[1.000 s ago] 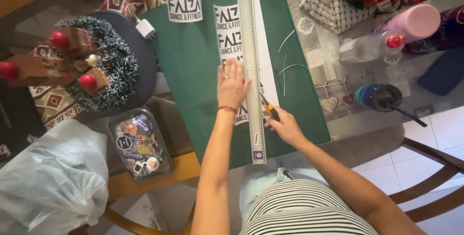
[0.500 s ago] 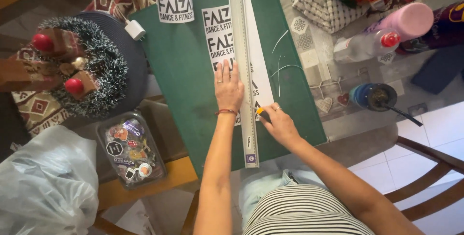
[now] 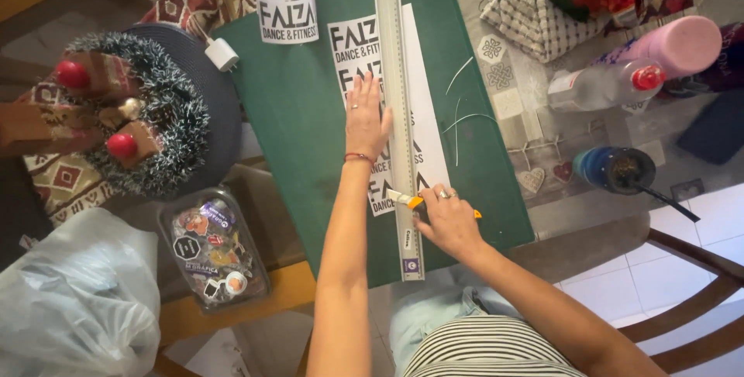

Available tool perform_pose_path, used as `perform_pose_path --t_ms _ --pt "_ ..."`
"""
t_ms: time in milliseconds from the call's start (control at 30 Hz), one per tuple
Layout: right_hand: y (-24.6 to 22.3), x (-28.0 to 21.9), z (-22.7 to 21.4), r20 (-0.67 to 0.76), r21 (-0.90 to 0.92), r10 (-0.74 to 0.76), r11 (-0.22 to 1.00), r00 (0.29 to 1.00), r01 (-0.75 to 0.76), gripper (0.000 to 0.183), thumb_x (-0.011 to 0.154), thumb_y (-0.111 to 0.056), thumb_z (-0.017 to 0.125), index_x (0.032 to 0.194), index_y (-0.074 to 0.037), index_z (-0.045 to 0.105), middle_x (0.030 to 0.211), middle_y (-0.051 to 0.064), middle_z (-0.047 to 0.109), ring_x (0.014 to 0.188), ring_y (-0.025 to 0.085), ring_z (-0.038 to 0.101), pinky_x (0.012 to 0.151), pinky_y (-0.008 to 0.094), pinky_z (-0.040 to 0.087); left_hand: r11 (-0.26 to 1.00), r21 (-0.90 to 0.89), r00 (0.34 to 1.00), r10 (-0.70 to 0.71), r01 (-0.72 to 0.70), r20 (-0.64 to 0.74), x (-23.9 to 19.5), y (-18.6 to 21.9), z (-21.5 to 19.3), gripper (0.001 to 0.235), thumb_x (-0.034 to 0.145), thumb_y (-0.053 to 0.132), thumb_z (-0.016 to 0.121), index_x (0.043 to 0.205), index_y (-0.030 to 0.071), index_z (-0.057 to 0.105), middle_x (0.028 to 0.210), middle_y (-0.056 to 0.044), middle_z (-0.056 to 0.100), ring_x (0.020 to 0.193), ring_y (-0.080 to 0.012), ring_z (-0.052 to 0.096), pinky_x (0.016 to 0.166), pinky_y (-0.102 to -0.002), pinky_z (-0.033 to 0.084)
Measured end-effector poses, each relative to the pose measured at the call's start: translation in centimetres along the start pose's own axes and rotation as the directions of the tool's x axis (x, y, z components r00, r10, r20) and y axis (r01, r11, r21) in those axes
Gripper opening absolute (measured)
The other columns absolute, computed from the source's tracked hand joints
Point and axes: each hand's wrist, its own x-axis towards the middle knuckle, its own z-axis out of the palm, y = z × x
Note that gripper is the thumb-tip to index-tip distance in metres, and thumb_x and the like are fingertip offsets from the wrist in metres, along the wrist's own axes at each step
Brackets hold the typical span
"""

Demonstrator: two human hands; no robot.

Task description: The person uses a ruler and a utility knife to cut a printed sheet of paper into smaller rectangular pieces on a green cutting mat. They align the ruler, make straight cuts, and then peel the backing off one of the cut pieces.

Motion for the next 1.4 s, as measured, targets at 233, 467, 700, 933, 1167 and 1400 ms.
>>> perform_pose_path --t_ms 233,467,700,933,1167,1400 --pt "0.5 -1.0 1.7 0.018 0.015 -0.029 0.999 0.999 0.029 0.055 0.085 -0.044 0.077 0.128 -0.017 0.058 0.101 0.003 0.059 0.098 0.032 0.069 0.073 0.046 0.062 0.994 0.102 0.999 0.041 -0.041 0.006 -0.3 0.8 -0.6 0.076 0.089 0.02 0.058 0.164 0.01 0.049 0.175 -0.014 0.041 0.165 -0.0343 0.032 0.135 -0.05 0.025" --pt "1.5 -2.0 2.6 -0.022 0.07 -0.028 0.997 0.999 0.029 0.076 0.081 -0.032 0.078 0.147 -0.007 0.05 0.108 0.012 0.062 0.105 0.035 0.068 0.078 0.047 0.061 0.992 0.104 0.997 0.072 -0.068 -0.037 0.0 1.3 -0.7 0.073 0.086 0.025 0.057 0.159 0.017 0.055 0.172 -0.009 0.045 0.164 -0.0372 0.034 0.133 -0.055 0.028" --pt "1.4 -2.4 1.3 -0.058 0.115 -0.053 0.992 0.997 0.059 0.093 0.08 -0.025 0.081 0.161 0.001 0.041 0.115 0.019 0.067 0.11 0.039 0.068 0.083 0.05 0.062 0.987 0.142 0.996 0.081 -0.077 -0.028 0.1 1.7 -0.7 0.073 0.086 0.029 0.055 0.159 0.019 0.056 0.173 -0.009 0.043 0.164 -0.0402 0.032 0.132 -0.059 0.027" --pt "3.1 -2.5 3.9 -0.085 0.119 -0.058 0.991 0.995 0.068 0.103 0.074 -0.025 0.086 0.163 0.002 0.041 0.11 0.016 0.066 0.102 0.035 0.068 0.081 0.048 0.061 0.974 0.227 0.999 -0.024 0.03 -0.03 0.3 3.7 0.3 0.077 0.086 0.025 0.055 0.163 0.019 0.053 0.176 -0.009 0.041 0.164 -0.0425 0.032 0.132 -0.06 0.029" --pt "3.0 -3.0 3.6 -0.049 0.122 -0.041 0.991 0.998 0.047 0.106 0.075 -0.025 0.086 0.166 0.001 0.038 0.104 0.013 0.063 0.098 0.034 0.066 0.081 0.046 0.061 0.974 0.207 0.995 -0.095 0.088 0.026 -0.6 3.6 0.9 0.073 0.092 0.027 0.052 0.164 0.022 0.052 0.177 -0.003 0.041 0.167 -0.0369 0.029 0.135 -0.057 0.024" --pt "3.7 -3.0 3.4 -0.052 0.174 -0.051 0.983 0.997 0.059 0.109 0.073 -0.019 0.086 0.167 0.001 0.035 0.103 0.013 0.064 0.099 0.035 0.067 0.081 0.046 0.059 0.978 0.157 0.991 -0.135 0.135 -0.013 -1.2 3.5 2.0 0.07 0.097 0.021 0.049 0.167 0.021 0.05 0.178 -0.002 0.039 0.169 -0.0312 0.026 0.137 -0.053 0.017"
